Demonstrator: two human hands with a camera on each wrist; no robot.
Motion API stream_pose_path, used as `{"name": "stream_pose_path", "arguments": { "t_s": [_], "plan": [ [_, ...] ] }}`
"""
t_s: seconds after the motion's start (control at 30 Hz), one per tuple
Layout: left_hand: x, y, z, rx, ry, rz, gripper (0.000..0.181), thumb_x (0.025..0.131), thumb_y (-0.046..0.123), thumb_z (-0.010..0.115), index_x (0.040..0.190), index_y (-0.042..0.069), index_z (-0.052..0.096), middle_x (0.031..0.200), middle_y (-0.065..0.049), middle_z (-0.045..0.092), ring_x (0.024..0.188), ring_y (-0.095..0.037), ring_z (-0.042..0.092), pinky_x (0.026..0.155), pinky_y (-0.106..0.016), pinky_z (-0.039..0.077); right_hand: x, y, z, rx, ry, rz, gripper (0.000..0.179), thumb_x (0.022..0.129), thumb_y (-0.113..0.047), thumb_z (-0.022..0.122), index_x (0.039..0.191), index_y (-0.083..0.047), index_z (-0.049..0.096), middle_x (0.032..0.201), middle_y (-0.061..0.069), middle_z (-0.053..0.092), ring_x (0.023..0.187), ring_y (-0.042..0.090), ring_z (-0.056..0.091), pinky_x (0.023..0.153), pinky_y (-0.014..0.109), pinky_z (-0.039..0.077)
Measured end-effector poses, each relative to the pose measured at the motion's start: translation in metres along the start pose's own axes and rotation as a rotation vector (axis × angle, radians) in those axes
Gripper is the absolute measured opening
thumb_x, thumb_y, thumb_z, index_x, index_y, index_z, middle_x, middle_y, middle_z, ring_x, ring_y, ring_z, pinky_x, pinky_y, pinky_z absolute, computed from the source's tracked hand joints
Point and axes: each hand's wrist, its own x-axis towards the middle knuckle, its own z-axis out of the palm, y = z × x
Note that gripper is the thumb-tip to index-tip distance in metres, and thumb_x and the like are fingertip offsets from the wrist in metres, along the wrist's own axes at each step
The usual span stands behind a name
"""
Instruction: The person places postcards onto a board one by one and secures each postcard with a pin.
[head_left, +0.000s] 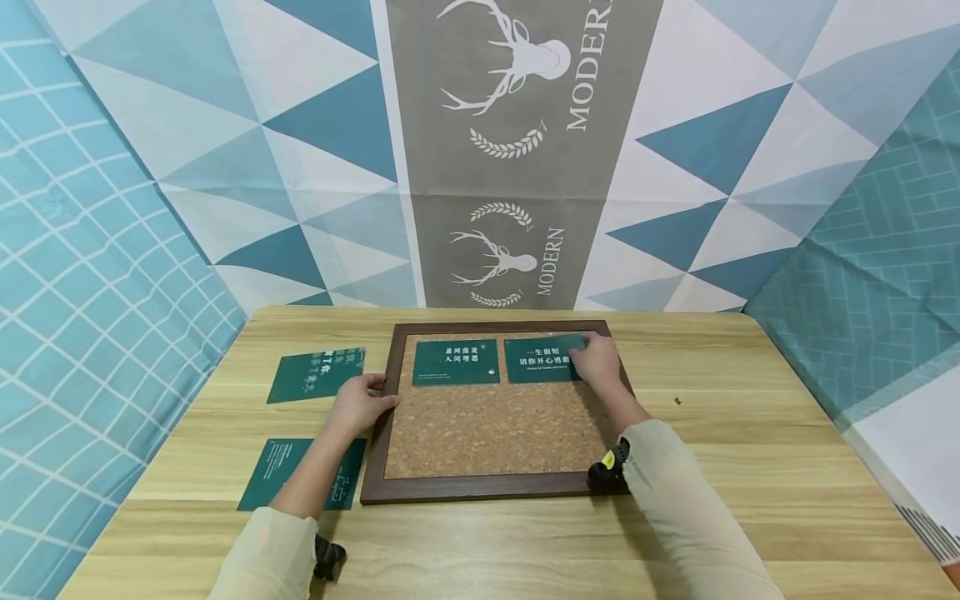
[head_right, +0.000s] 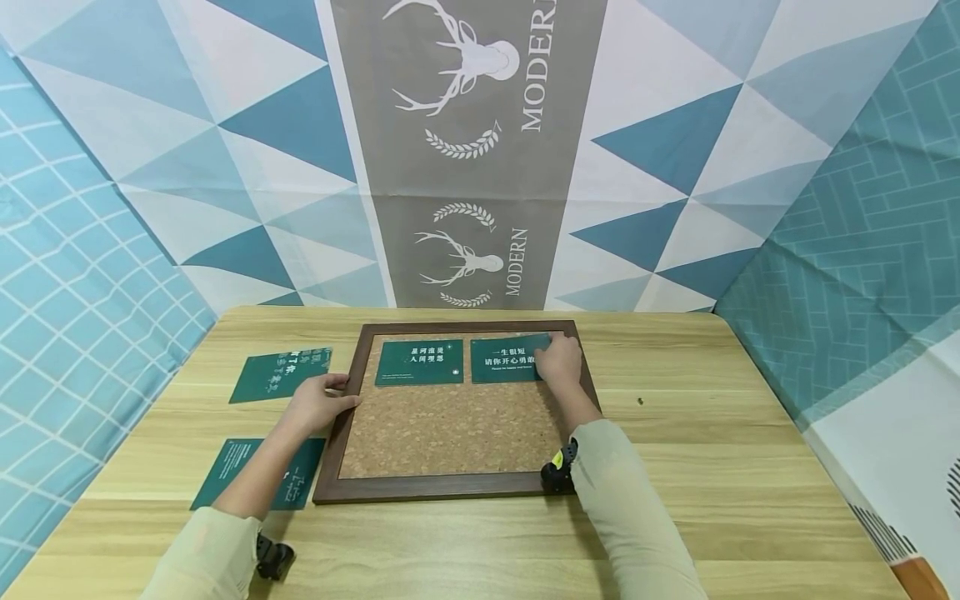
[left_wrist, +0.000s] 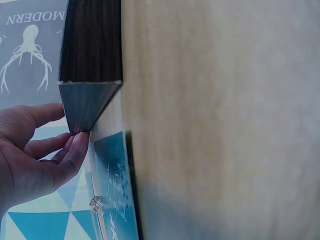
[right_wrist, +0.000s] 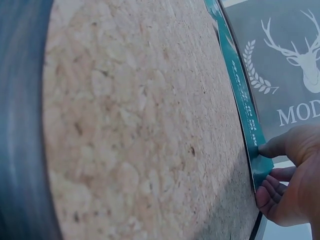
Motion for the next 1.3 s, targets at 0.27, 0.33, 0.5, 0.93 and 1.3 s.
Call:
{"name": "stream_pose_path", "arguments": {
  "t_s": [0.27, 0.33, 0.5, 0.93, 1.3],
  "plan": [
    [0.001, 0.001, 0.000, 0.001, -0.002, 0.004, 0.055, 0.091, 0.019, 0.060, 0.136, -0.005, 0.042, 0.132, -0.025, 0.049, 0.117, -0.039, 0.050, 0.087, -0.046, 0.050, 0.001, -0.001, -0.001, -0.007, 0.014, 0.010, 0.047, 0.093, -0.016, 0.054, 0.133, 0.007, 0.046, 0.129, 0.027, 0.052, 0.114, 0.038, 0.054, 0.088, 0.047, 0.051],
    [0.001, 0.001, 0.000, -0.001, -0.001, 0.005, 0.055, 0.091, 0.019, 0.060, 0.136, -0.005, 0.042, 0.132, -0.026, 0.049, 0.117, -0.039, 0.050, 0.088, -0.046, 0.050, 0.001, -0.001, -0.001, -0.011, 0.015, 0.010, 0.047, 0.093, -0.016, 0.054, 0.133, 0.007, 0.047, 0.128, 0.027, 0.053, 0.113, 0.038, 0.055, 0.087, 0.046, 0.051],
    [0.001, 0.002, 0.000, -0.001, 0.000, 0.008, 0.055, 0.091, 0.019, 0.061, 0.137, -0.006, 0.042, 0.132, -0.026, 0.049, 0.118, -0.039, 0.049, 0.088, -0.047, 0.050, 0.002, 0.000, -0.001, -0.016, 0.013, 0.010, 0.046, 0.093, -0.016, 0.054, 0.132, 0.007, 0.047, 0.128, 0.027, 0.052, 0.113, 0.038, 0.055, 0.087, 0.047, 0.051],
    [0.000, 0.002, 0.000, 0.001, -0.005, 0.001, 0.055, 0.091, 0.020, 0.060, 0.137, -0.005, 0.041, 0.133, -0.025, 0.049, 0.119, -0.039, 0.049, 0.089, -0.047, 0.049, -0.001, 0.003, -0.007, 0.060, -0.013, 0.021, 0.044, 0.094, -0.019, 0.053, 0.131, 0.005, 0.049, 0.129, 0.025, 0.053, 0.114, 0.038, 0.054, 0.089, 0.049, 0.049],
    [0.000, 0.000, 0.001, 0.000, -0.003, -0.003, 0.057, 0.091, 0.021, 0.061, 0.138, -0.004, 0.041, 0.134, -0.025, 0.048, 0.121, -0.039, 0.048, 0.090, -0.048, 0.049, -0.006, 0.008, -0.018, 0.084, -0.010, -0.001, 0.040, 0.095, -0.024, 0.051, 0.125, 0.002, 0.056, 0.117, 0.023, 0.059, 0.101, 0.035, 0.059, 0.076, 0.045, 0.051]
  ]
}}
